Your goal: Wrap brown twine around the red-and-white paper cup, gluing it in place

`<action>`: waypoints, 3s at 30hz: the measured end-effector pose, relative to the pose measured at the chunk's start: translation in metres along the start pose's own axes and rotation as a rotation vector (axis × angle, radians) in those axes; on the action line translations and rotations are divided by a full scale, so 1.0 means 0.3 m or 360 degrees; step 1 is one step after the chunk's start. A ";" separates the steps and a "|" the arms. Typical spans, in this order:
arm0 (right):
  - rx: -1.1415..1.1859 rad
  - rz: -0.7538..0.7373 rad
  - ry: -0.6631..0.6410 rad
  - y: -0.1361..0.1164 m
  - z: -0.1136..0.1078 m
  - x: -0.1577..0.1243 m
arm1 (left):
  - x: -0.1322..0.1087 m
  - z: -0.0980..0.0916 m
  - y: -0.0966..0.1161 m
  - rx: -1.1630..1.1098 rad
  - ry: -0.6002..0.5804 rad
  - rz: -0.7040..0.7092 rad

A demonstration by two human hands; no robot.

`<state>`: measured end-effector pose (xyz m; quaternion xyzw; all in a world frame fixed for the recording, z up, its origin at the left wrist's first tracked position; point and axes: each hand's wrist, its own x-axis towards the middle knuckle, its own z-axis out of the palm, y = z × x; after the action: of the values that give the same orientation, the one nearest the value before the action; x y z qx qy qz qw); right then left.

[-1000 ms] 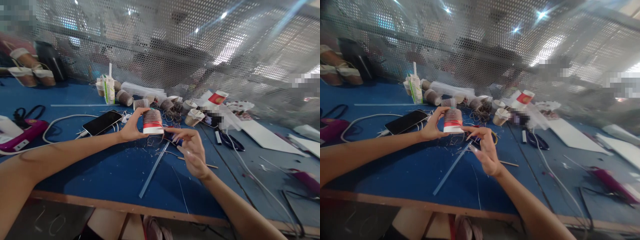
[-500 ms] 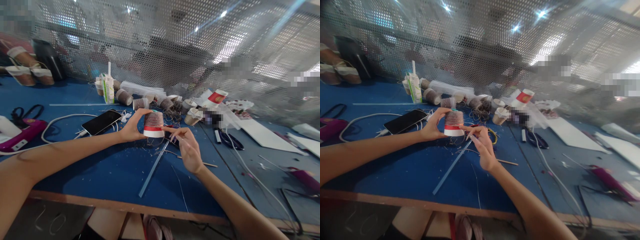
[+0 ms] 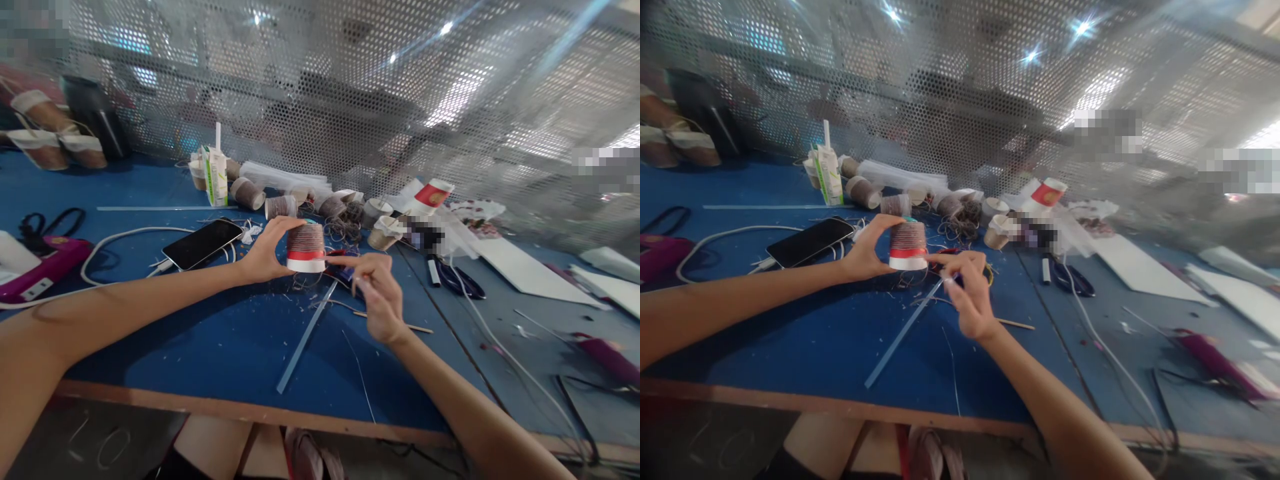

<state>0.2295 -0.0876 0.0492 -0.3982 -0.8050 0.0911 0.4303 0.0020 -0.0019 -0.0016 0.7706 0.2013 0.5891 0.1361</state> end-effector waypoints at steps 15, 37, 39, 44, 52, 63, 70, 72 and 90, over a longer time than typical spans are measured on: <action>0.0191 0.0231 0.0138 0.033 0.015 0.000 | 0.004 0.001 -0.009 -0.0109 0.0039 0.0022; -0.0031 -0.0338 0.0004 0.073 0.043 0.005 | -0.019 0.017 -0.027 -0.0335 -0.0271 0.0196; 0.0056 -0.0340 0.0016 0.082 0.050 0.007 | -0.015 0.005 -0.016 -0.0235 -0.0275 0.0209; -0.0074 -0.0204 -0.0046 0.074 0.048 0.006 | -0.008 -0.004 -0.004 -0.0084 -0.0348 0.0179; -0.0196 -0.0595 -0.0167 -0.008 -0.014 -0.006 | -0.002 -0.004 0.006 0.0243 -0.0162 0.0087; -0.0027 -0.0296 0.0084 0.015 -0.002 0.000 | -0.010 0.001 -0.012 0.0075 -0.0114 0.0184; 0.0328 0.0182 0.0824 0.110 0.016 0.020 | -0.018 0.015 -0.032 -0.0167 -0.0079 0.0074; 0.0253 0.0151 0.0941 0.122 0.016 0.026 | -0.019 0.017 -0.033 -0.0217 -0.0101 0.0058; -0.0098 -0.0215 -0.0040 0.146 0.049 -0.012 | -0.013 -0.006 0.016 -0.0096 -0.0430 0.0291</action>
<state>0.2440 -0.0581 0.0164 -0.3547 -0.8379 0.0419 0.4128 0.0002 -0.0080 -0.0023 0.8536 0.0926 0.4957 0.1309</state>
